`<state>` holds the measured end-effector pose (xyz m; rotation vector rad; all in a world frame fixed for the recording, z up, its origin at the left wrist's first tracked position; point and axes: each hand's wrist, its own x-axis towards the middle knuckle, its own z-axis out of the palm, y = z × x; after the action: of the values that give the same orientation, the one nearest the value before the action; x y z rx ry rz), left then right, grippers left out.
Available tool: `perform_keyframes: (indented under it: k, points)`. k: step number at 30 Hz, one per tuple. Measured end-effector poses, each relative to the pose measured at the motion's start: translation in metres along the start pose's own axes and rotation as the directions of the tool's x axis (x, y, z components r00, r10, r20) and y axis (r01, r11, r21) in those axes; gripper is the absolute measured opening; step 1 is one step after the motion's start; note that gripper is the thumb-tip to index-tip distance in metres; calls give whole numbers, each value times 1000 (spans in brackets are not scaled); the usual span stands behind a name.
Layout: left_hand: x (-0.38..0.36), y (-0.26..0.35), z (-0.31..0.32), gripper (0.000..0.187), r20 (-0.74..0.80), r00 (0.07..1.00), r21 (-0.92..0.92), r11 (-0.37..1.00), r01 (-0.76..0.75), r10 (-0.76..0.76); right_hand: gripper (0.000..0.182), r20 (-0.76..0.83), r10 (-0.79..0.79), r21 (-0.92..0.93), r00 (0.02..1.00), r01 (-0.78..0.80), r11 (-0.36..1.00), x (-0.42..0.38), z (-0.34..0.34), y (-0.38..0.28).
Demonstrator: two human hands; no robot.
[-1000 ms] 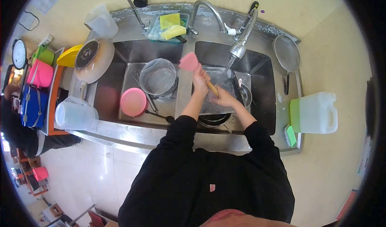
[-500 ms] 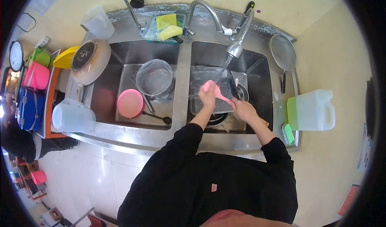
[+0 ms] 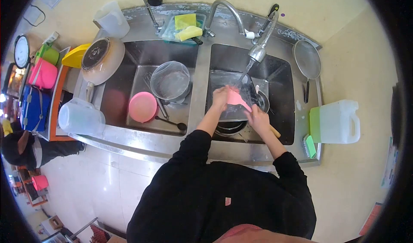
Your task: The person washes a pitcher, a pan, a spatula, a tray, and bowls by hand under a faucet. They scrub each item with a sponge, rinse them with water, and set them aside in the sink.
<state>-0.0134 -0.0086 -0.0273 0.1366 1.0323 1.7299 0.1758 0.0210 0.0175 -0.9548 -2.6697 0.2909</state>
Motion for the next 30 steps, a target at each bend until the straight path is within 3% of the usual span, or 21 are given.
perform_keyframes:
  k: [3,5,6,7,10,13,16,19,22,23,25,26,27,28,29,30]
  points:
    - [16,-2,-5,39,-250,919,486,860,-154,306,33,126,-1,149,992,-18,989,33,-8,-25]
    - [17,11,-7,37,-307,865,493,844,-212,397,39,222,-29,236,975,-25,971,58,8,-25]
    - [14,18,-6,36,-333,835,497,834,-240,439,42,187,18,329,982,-80,941,70,17,-28]
    - [8,27,-2,28,-333,874,377,900,-220,353,46,154,70,420,986,-129,898,83,21,-34]
    - [-12,37,16,25,-300,910,2,955,-298,285,46,170,80,371,982,-139,918,115,18,-48]
    - [-17,41,15,31,-235,967,-78,990,-118,96,49,168,225,227,960,-260,938,131,23,-59]
    - [-11,48,10,28,-230,938,90,966,-244,259,46,69,183,346,981,-195,918,137,25,-71]
    - [2,64,3,28,-275,911,105,952,-288,307,43,44,76,271,996,-85,959,129,23,-67]
    - [8,96,-5,26,-340,849,-20,899,-437,405,42,128,-34,233,991,3,972,102,21,-28]
    - [9,105,-6,26,-348,818,-39,865,-501,458,42,195,-12,290,981,-46,956,96,17,-24]
    - [17,89,-4,26,-423,810,-110,864,-491,406,42,333,16,387,943,-153,909,85,7,-21]
    - [20,78,-1,26,-457,805,-139,863,-485,379,44,345,36,351,938,-165,922,79,6,-19]
    - [14,69,5,27,-430,825,-108,886,-451,368,46,351,46,315,935,-164,935,79,5,-16]
    - [20,52,2,28,-294,886,-132,903,-408,358,48,357,40,284,933,-149,947,83,6,-16]
    - [18,44,3,35,-187,961,-154,960,-234,204,45,309,41,273,950,-130,953,82,5,-17]
    - [14,36,17,46,-189,955,-223,937,-270,230,43,264,33,269,964,-106,957,79,5,-18]
